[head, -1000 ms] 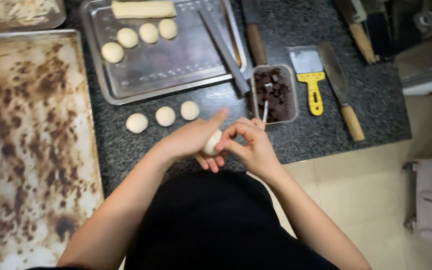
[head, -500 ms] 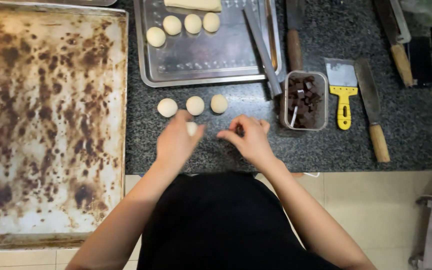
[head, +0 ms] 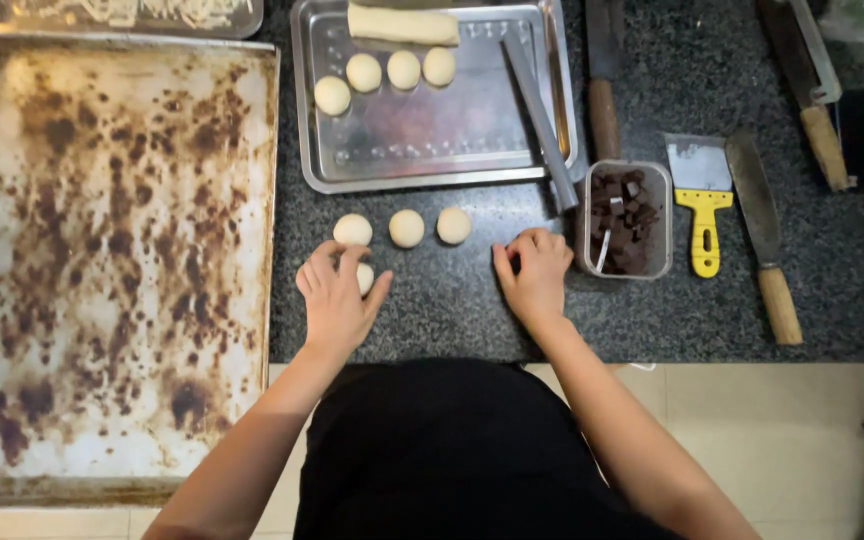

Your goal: Shaping crab-shaped dough and filling dough balls with dark chocolate pieces.

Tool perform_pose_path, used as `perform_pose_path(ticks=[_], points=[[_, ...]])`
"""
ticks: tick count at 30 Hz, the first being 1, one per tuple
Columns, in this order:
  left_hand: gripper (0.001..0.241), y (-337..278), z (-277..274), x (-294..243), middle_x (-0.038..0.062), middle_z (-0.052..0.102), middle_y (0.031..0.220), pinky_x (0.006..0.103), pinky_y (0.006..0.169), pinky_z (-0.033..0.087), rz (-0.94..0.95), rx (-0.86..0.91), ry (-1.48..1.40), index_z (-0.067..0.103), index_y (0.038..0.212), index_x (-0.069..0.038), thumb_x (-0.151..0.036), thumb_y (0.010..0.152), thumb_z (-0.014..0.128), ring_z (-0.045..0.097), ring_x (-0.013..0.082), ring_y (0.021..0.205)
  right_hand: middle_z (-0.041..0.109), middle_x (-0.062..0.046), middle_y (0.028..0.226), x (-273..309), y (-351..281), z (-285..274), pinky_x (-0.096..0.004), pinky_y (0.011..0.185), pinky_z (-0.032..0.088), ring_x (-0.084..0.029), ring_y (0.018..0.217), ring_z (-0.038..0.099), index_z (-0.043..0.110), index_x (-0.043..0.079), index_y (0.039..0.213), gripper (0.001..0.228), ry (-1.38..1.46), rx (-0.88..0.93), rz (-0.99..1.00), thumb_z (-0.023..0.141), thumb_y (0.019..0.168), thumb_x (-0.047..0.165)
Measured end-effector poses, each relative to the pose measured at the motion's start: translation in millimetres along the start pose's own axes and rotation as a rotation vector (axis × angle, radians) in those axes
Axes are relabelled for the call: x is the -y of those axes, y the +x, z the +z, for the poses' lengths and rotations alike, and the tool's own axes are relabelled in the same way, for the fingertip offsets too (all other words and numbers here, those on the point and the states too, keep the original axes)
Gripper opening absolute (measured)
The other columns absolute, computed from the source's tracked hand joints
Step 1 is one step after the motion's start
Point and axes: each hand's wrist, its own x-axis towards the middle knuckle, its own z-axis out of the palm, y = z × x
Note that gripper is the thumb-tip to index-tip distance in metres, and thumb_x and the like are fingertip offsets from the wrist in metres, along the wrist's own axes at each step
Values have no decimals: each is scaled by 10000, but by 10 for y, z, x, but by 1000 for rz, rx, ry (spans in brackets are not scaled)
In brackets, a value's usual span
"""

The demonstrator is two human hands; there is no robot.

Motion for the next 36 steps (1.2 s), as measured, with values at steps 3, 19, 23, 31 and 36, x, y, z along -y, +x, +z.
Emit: perform_pose_path(ticks=[3,19,23,31,36], points=[[429,346,-106,15,198,481,1258,514,1002,359,30,-100,-68,591,1235,-87,-312,904,746,465,389,1146,596,-71,1009,44,36,-25,-464,913,367,-307,1019,510,605,110,800,234,13,24,31,762,914,240],[532,2386,1066,1009,180,505,1268,507,1025,396,-111,196,131,610,1250,-78,-127,750,785,451,414,1215,583,-54,951,113,140,-88,-470,840,379,-299,954,531,577,110,755,246,40,-1,42,776,870,199],[481,2296,808,768,203,497,1248,474,1010,420,-232,232,72,598,1196,-49,-107,748,765,451,415,1202,576,-56,955,93,127,-68,-470,858,385,-296,961,533,570,110,751,252,27,0,49,775,864,205],[372,1408,-34,-667,190,531,1151,495,979,453,206,126,-363,565,1200,-23,31,849,678,520,384,1111,587,-59,919,136,153,-113,-456,839,388,-306,930,539,562,109,747,248,51,-27,43,774,855,179],[376,665,328,-1081,184,557,1088,482,896,502,181,505,-425,620,1085,-52,-105,740,761,542,384,1078,588,-71,818,-7,-1,-72,-409,772,415,-297,811,554,544,79,770,246,217,-187,42,771,865,72]])
